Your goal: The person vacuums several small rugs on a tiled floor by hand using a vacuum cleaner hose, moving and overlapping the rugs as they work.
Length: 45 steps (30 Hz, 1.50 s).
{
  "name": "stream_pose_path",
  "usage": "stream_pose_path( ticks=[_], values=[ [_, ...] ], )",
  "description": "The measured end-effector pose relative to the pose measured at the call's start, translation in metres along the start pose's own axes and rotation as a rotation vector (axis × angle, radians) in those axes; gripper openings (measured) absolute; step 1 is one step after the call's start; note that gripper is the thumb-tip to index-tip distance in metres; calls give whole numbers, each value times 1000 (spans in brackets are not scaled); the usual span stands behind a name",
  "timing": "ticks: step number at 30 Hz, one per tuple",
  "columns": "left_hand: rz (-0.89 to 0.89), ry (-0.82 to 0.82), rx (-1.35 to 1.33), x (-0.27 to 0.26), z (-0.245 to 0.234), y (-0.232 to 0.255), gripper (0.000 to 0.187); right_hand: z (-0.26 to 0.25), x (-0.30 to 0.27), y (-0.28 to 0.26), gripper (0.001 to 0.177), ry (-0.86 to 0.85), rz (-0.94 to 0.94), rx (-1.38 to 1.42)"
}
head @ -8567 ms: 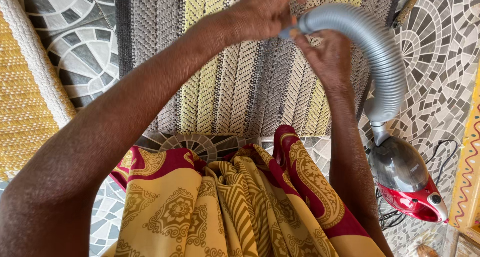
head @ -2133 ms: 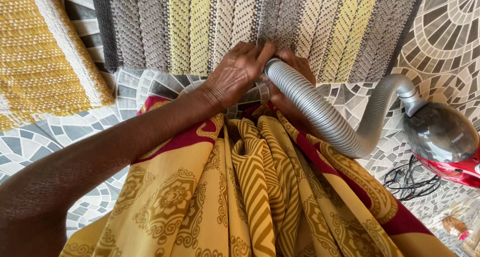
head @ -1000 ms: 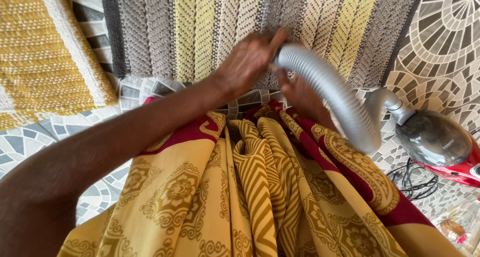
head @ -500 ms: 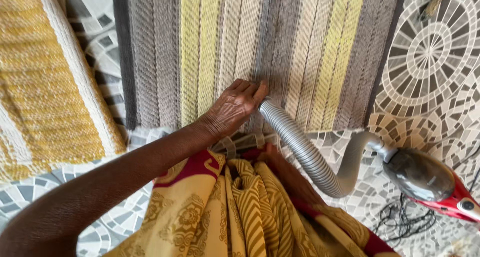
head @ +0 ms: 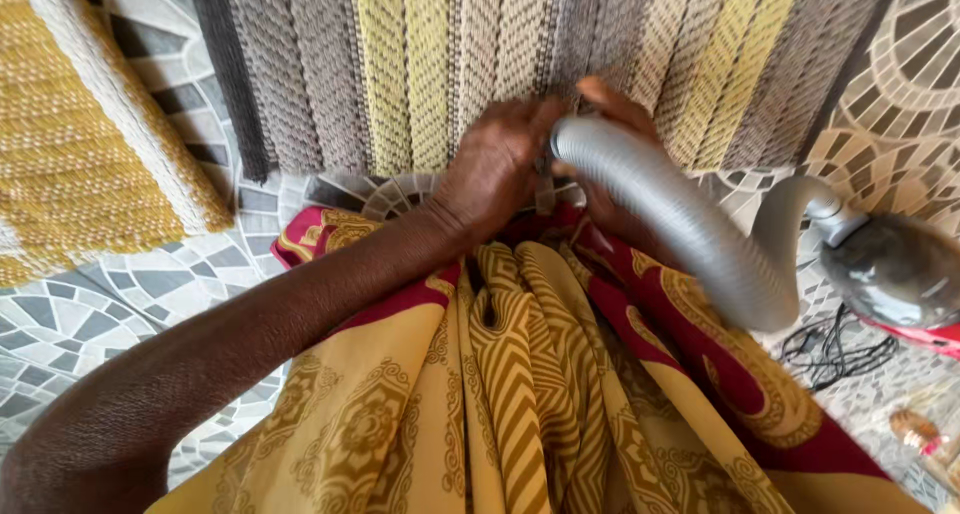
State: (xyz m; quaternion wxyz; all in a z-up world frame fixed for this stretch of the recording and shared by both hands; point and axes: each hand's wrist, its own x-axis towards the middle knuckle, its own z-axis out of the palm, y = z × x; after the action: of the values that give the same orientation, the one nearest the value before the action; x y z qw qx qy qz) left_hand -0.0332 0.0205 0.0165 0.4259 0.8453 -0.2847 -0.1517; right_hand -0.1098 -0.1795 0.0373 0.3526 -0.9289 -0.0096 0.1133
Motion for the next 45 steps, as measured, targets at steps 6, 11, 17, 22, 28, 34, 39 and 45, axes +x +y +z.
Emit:
stream_pose_path(
  ticks=[6,11,17,22,28,34,39,45],
  values=[
    [111,-16,-48,-17,15,6,57,25,48,16,41,32,35,-1],
    [129,-78,-167,-5,32,9,45,14,11,19,44,62,11,15],
    [95,-128,-14,-17,26,15,26,0,-57,-6,47,35,-24,68],
    [203,-53,-26,-9,-11,36,41,-5,-28,-10,51,90,-101,109],
    [464,181,518,80,-61,2,32,-33,49,-18,53,209,-408,232],
    [311,214,762,192,-97,-40,39,-29,192,-12,35,455,-51,171],
    [235,158,710,282,-108,-71,26,-37,267,-7,35,451,-234,804],
    [240,344,468,309,-99,-98,40,-69,305,9,32,338,-50,495]
  ],
)
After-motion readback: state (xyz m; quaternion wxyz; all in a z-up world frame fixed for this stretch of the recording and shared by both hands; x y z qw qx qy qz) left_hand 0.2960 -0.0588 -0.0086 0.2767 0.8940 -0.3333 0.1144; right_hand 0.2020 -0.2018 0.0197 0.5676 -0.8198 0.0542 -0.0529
